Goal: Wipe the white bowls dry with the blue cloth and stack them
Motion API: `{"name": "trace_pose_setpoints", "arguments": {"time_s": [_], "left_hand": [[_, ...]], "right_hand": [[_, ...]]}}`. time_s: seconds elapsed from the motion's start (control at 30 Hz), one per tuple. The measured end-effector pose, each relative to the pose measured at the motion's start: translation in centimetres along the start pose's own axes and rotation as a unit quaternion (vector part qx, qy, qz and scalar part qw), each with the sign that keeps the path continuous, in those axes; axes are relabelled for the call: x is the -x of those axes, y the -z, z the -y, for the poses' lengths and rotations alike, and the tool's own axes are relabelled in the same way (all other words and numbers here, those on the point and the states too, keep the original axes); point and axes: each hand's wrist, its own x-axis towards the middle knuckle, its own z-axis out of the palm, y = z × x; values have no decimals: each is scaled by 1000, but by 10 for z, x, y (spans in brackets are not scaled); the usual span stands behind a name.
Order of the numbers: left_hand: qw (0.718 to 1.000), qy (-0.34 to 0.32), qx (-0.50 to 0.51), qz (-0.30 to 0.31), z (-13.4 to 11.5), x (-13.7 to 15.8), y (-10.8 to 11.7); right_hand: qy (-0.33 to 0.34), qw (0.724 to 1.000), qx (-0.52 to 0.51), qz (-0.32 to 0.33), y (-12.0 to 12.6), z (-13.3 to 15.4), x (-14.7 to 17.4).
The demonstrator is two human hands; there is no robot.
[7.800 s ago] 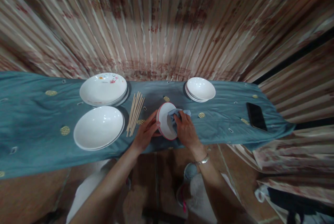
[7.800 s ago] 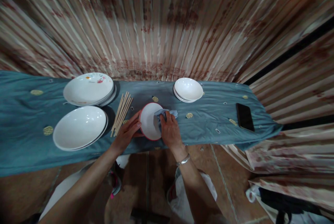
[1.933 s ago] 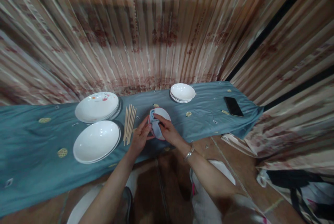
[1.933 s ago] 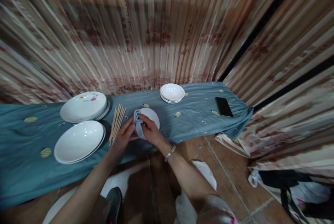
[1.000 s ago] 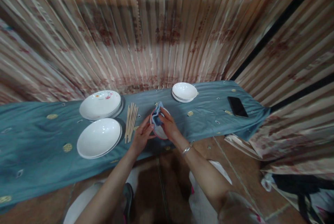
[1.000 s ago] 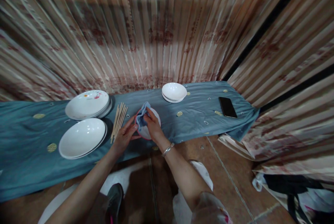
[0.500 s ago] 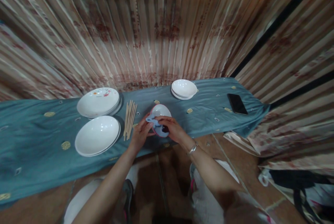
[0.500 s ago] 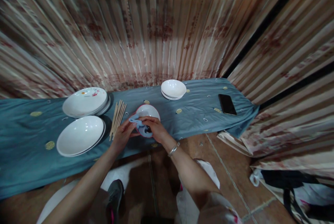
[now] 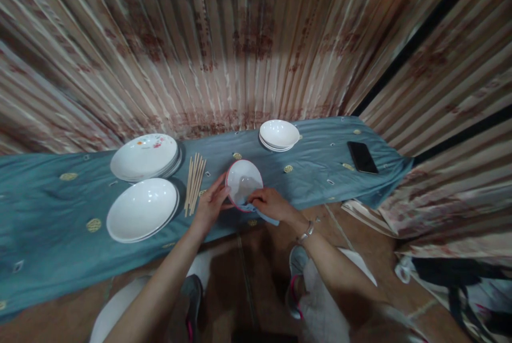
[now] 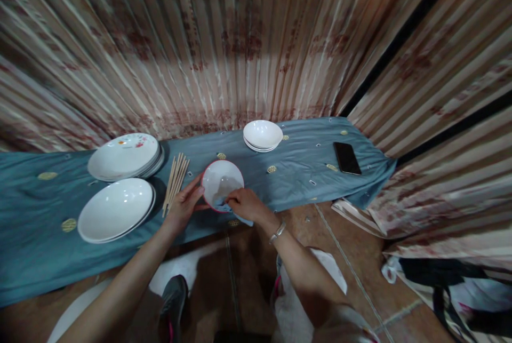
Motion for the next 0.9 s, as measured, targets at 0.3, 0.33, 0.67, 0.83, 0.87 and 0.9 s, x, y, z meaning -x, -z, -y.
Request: {"name": "trace_pose_setpoints", "arguments": {"time_s": [0.3, 0.33, 0.67, 0.83, 0.87, 0.9], "left_hand": [[1000, 13, 7, -1, -1, -1, -1], [1000, 13, 7, 0, -1, -1, -2], [999, 24, 29, 20, -3, 2, -2], [998, 27, 32, 37, -4, 4, 0], [998, 27, 30, 39, -4, 4, 0], [998, 27, 28, 40, -3, 3, 1]], "right_hand": [[56, 961, 231, -143, -5, -17, -10], [63, 959, 225, -160, -6, -19, -14], [135, 966, -81, -205, -24, -20, -46], [115, 936, -312, -116, -23, -14, -47], [101, 926, -351, -91, -22, -12, -45], [86, 917, -384, -65, -22, -11, -42]]}}
